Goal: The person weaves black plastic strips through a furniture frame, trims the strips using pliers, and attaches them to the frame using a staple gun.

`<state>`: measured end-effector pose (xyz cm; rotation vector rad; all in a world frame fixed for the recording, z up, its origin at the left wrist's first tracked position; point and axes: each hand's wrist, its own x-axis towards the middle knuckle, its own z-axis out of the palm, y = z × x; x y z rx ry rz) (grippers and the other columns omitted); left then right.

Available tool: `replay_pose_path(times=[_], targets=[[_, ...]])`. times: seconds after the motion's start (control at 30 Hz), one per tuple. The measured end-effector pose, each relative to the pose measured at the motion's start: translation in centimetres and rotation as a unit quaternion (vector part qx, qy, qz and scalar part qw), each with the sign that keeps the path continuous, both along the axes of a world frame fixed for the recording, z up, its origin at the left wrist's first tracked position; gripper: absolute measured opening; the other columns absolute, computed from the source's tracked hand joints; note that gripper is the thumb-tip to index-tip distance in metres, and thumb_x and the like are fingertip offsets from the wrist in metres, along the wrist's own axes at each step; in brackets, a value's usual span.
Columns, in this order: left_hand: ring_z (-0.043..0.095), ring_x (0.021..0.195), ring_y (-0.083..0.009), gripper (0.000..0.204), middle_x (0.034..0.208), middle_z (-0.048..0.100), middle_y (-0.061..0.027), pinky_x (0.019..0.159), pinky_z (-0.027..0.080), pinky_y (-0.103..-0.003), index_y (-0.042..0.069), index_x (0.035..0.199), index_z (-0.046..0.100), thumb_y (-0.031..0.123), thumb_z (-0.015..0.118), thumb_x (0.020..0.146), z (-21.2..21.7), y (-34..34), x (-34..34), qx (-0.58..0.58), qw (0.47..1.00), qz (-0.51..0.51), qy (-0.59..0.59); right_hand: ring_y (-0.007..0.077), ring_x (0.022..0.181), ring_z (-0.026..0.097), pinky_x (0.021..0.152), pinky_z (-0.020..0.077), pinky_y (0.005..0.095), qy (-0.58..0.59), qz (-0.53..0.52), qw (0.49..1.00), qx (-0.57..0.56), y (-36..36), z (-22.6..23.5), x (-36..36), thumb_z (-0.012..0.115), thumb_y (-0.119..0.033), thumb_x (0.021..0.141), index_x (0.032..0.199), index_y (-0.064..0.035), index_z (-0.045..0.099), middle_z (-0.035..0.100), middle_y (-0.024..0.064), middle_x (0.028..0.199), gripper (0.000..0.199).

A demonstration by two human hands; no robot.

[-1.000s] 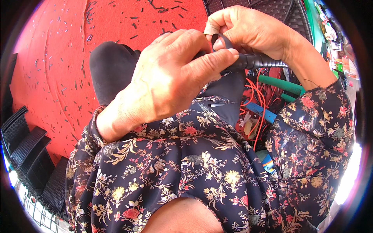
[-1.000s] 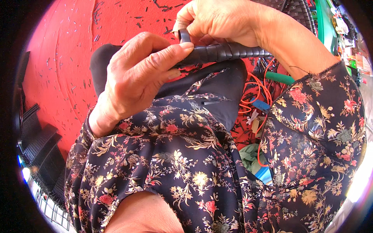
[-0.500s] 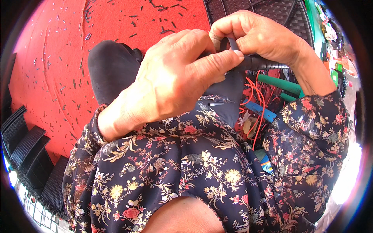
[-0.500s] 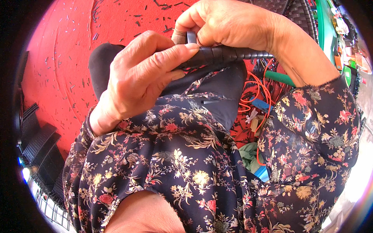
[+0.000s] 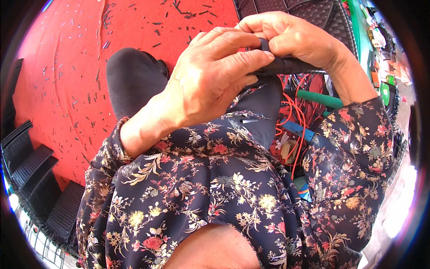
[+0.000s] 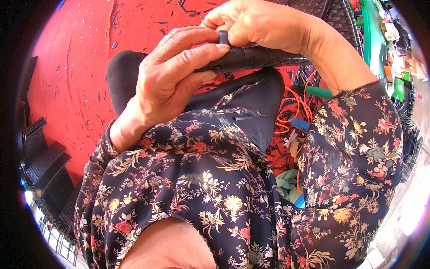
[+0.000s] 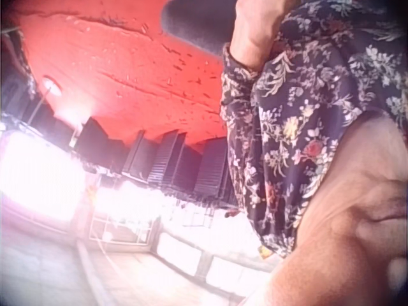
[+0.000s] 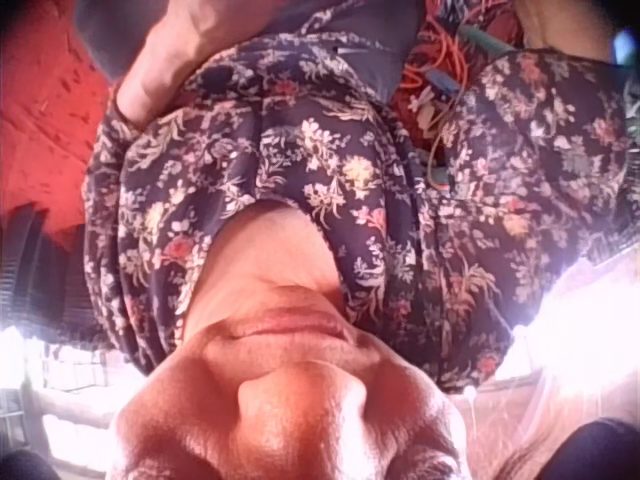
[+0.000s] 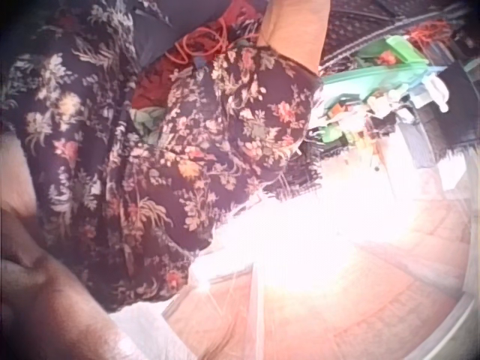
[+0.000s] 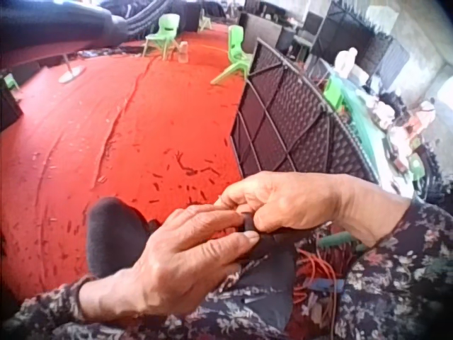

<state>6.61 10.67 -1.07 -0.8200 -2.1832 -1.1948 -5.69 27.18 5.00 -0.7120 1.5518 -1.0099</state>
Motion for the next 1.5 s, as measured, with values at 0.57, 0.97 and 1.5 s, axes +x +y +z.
replay_pose_path(times=[0.57,0.97,1.5], targets=[[0.064,0.098,-0.0308,0.035,0.105,0.065,-0.0158,0.085,0.049,-0.035,-0.001,0.108,0.063,-0.001,0.070,0.075,-1.4,-0.9,-1.5,0.074,0.994,-0.034,-0.072,0.0253,0.087,0.062,0.075,0.0491,0.0367,0.730,-0.066,0.643,-0.223,1.4,-1.9,5.6,0.075,-0.006,0.062,0.089,-0.0055,0.065,0.062,0.0075,0.096,0.030],[0.061,0.102,-0.0263,0.030,0.106,0.062,-0.0140,0.086,0.049,-0.032,0.001,0.111,0.063,0.002,0.067,0.082,-2.3,-1.6,-3.3,0.017,0.998,0.016,-0.065,0.0295,0.082,0.061,0.069,0.0503,0.0368,0.704,-0.164,0.640,-0.259,1.0,-3.2,6.4,0.070,0.001,0.071,0.084,0.0012,0.056,0.059,0.0116,0.091,0.019],[0.065,0.092,-0.0255,0.029,0.100,0.065,-0.0111,0.077,0.050,-0.030,0.001,0.110,0.061,0.000,0.065,0.081,-1.1,-0.4,-5.0,0.066,0.994,-0.008,-0.087,0.0298,0.077,0.066,0.067,0.0551,0.0347,0.680,-0.202,0.645,-0.284,1.4,-3.0,5.5,0.069,0.009,0.066,0.081,0.0021,0.059,0.064,0.0146,0.084,0.019]])
